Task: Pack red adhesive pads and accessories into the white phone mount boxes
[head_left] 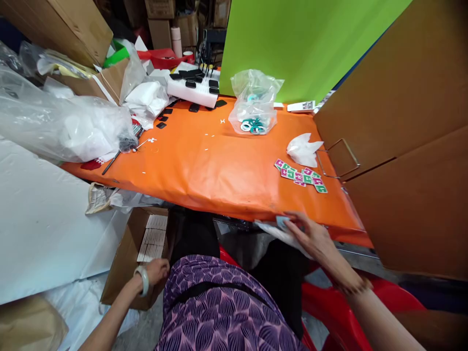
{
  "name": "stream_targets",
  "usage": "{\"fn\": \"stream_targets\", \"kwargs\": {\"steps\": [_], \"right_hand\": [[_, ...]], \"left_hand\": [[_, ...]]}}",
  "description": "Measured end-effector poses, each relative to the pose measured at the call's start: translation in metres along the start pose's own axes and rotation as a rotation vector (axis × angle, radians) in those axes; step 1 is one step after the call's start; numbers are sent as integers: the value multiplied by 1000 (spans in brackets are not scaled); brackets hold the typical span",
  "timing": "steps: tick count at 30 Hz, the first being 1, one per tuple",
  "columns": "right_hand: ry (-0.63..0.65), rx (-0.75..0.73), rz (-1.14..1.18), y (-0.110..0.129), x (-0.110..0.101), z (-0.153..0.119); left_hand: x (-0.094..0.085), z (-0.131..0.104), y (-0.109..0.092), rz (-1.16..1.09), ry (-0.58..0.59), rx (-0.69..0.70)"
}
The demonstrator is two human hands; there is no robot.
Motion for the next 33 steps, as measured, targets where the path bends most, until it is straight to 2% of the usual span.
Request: {"fn": "stream_targets", "kwargs": {"steps": [2, 4, 7, 11, 14, 17, 20, 23, 33], "right_hand": [[-69, -54, -29, 14, 7, 43], [-136, -89, -102, 26, 17, 72], [-252, -36, -227, 30, 29, 87], [-348, -4, -307, 26, 35, 86], [-326, -14, -341, 25, 36, 87], [-301, -2, -374, 27, 36, 90], [-301, 2, -389, 29, 35, 91], [-307, -8, -400, 28, 35, 92], [-346, -16, -334, 28, 30, 96]], "left_hand": [[-9, 19, -4, -47, 92, 51], [-24, 36, -14, -115, 89, 95], [-53, 61, -35, -188, -108, 173], [-79, 103, -69, -170, -448, 365], [-84, 146, -97, -72, -534, 488], [-81, 189, -119, 46, -501, 515], [-74, 217, -131, 140, -450, 479], [-69, 226, -136, 194, -456, 465], [-64, 223, -137, 243, -501, 451]]}}
Point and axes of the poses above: each hand's wrist, its own z-axis towards the middle knuckle, its own x-axis out of the palm, y = z × x, the point moved 5 cm from there along z, towards the middle knuckle, and after that the axes turned 1 degree about -x, right-handed, at the moved point
